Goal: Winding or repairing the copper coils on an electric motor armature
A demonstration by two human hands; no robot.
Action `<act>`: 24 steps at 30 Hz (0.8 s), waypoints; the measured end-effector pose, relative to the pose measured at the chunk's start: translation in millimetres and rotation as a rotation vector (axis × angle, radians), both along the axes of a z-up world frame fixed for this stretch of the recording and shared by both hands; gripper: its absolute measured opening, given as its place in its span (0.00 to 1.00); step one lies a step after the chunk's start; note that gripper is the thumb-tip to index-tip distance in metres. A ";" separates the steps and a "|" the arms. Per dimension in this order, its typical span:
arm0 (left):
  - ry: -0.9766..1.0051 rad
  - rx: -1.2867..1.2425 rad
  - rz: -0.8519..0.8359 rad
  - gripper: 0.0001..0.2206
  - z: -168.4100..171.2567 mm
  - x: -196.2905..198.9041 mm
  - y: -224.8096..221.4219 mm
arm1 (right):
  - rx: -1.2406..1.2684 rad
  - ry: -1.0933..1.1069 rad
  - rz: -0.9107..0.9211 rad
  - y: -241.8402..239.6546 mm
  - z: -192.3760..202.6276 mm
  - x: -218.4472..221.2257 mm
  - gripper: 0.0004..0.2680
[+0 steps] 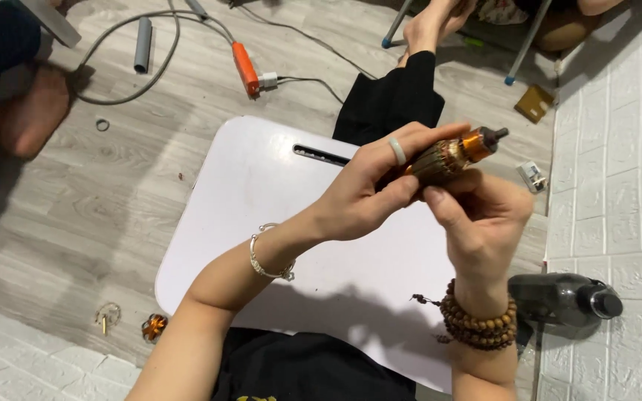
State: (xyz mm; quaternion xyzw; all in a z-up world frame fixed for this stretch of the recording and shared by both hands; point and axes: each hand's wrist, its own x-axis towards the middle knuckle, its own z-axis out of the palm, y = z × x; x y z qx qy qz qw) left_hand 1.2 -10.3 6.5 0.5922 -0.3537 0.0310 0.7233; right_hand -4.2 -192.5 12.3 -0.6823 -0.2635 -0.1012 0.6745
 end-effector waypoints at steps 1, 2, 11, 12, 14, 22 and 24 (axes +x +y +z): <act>0.019 -0.005 0.003 0.25 1.1 -2.0 -1.0 | 0.040 0.052 -0.027 1.4 -1.8 -2.7 0.02; 0.016 -0.005 0.006 0.25 0.4 -1.7 -1.4 | 0.040 0.049 -0.025 1.0 -1.8 -2.6 0.02; 0.025 0.009 0.058 0.27 -0.5 -4.6 0.3 | 0.104 0.135 0.106 -3.6 -9.5 5.3 0.02; 0.032 -0.005 0.041 0.28 -0.6 -3.9 0.5 | 0.119 0.141 0.123 -4.5 -9.8 6.2 0.04; 0.040 -0.019 0.021 0.28 0.3 -2.7 1.6 | 0.135 0.148 0.135 -6.1 -10.3 7.9 0.06; 0.022 0.029 0.029 0.27 9.4 -6.0 12.3 | 0.065 0.136 0.110 -5.9 -14.2 9.4 0.05; 0.009 0.043 0.039 0.27 8.7 -3.7 13.2 | 0.062 0.130 0.118 -4.0 -14.1 13.5 0.03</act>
